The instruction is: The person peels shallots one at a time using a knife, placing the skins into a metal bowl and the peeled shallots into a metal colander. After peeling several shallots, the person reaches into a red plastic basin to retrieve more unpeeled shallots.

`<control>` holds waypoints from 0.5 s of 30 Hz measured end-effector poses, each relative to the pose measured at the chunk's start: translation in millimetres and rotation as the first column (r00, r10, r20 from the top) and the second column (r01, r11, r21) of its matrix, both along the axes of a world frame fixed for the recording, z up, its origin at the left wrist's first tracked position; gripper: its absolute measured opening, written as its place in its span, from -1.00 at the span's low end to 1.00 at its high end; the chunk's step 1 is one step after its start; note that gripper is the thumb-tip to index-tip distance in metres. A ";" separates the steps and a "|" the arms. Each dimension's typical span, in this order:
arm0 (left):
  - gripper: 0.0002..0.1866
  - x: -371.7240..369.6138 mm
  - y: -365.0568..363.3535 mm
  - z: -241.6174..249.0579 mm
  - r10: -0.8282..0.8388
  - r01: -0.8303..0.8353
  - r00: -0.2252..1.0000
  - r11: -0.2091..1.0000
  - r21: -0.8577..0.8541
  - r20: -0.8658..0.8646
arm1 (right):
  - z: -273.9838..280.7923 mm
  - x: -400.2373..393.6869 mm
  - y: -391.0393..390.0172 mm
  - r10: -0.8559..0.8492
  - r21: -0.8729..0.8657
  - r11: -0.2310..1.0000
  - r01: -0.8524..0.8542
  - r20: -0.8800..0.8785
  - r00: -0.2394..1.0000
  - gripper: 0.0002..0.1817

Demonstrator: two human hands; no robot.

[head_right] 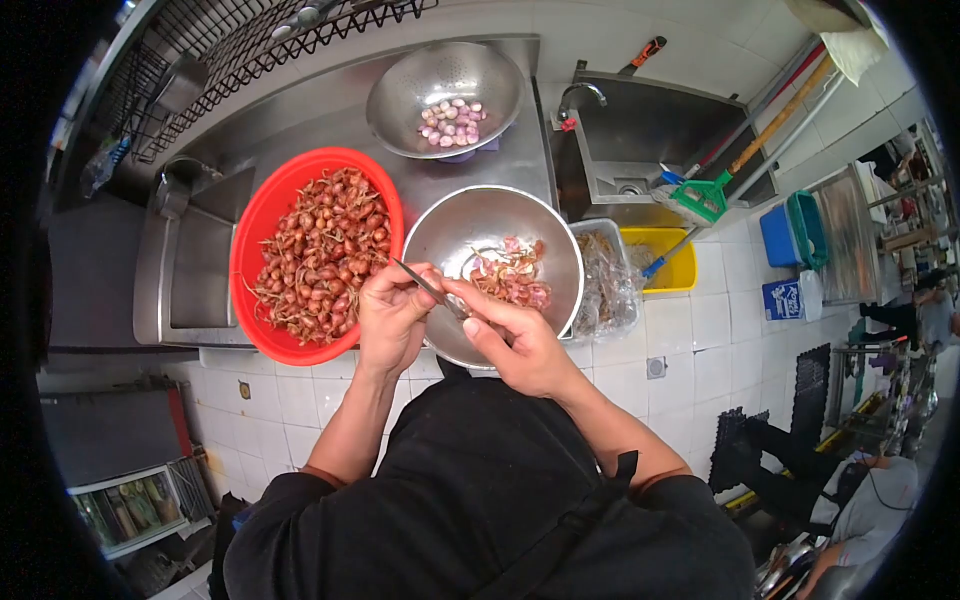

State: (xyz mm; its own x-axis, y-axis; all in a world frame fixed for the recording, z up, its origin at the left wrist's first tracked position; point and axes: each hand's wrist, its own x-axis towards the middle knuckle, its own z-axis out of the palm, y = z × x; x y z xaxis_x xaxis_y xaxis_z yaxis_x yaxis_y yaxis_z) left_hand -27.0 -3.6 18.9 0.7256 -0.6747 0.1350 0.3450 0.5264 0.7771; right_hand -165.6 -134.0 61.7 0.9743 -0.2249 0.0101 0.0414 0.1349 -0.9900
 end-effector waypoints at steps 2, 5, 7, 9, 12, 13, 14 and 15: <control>-0.72 -1.0 -1.0 -1.4 -0.030 0.031 0.998 0.999 0.008 -0.052 | 0.5 1.1 1.0 -0.015 0.001 1.000 0.015 0.026 1.000 -0.54; -0.76 -1.7 -0.8 1.6 -0.057 0.058 0.993 0.998 0.005 -0.103 | 0.5 3.3 3.3 -0.044 -0.031 0.998 0.046 0.058 0.997 -0.54; -0.76 -2.7 -1.9 3.6 -0.058 0.062 0.990 0.998 0.027 -0.132 | 1.4 6.3 3.0 -0.075 -0.253 0.960 0.122 0.189 0.979 -0.55; -0.76 -5.4 -2.3 5.4 -0.052 0.054 0.992 0.998 0.018 -0.112 | 1.7 7.4 3.1 -0.080 -0.312 0.939 0.146 0.215 0.973 -0.55; -0.75 -7.1 -2.1 6.1 -0.018 0.019 0.998 1.000 0.019 -0.059 | -0.4 4.9 3.1 -0.083 -0.389 0.906 0.168 0.226 0.971 -0.56; -0.74 -6.6 -2.1 6.4 0.006 -0.006 1.000 1.000 0.027 -0.021 | -1.7 4.6 2.9 -0.084 -0.409 0.897 0.167 0.214 0.973 -0.57; -0.74 -6.3 -2.0 6.7 0.007 -0.007 1.000 1.000 0.026 -0.020 | -2.5 6.3 3.2 -0.083 -0.410 0.897 0.167 0.216 0.973 -0.57; -0.74 -6.1 -1.5 7.0 0.005 -0.005 1.000 1.000 0.019 -0.015 | -3.5 8.9 4.3 -0.113 -0.364 0.908 0.207 0.262 0.958 -0.57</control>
State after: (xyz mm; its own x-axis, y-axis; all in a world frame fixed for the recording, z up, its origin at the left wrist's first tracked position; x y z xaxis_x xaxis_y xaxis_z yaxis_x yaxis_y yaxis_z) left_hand -33.1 -5.1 26.0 0.7306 -0.6736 0.1115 0.3542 0.5135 0.7816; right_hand -156.7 -129.7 58.2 0.8853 -0.3104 0.3463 0.2626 -0.2808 -0.9231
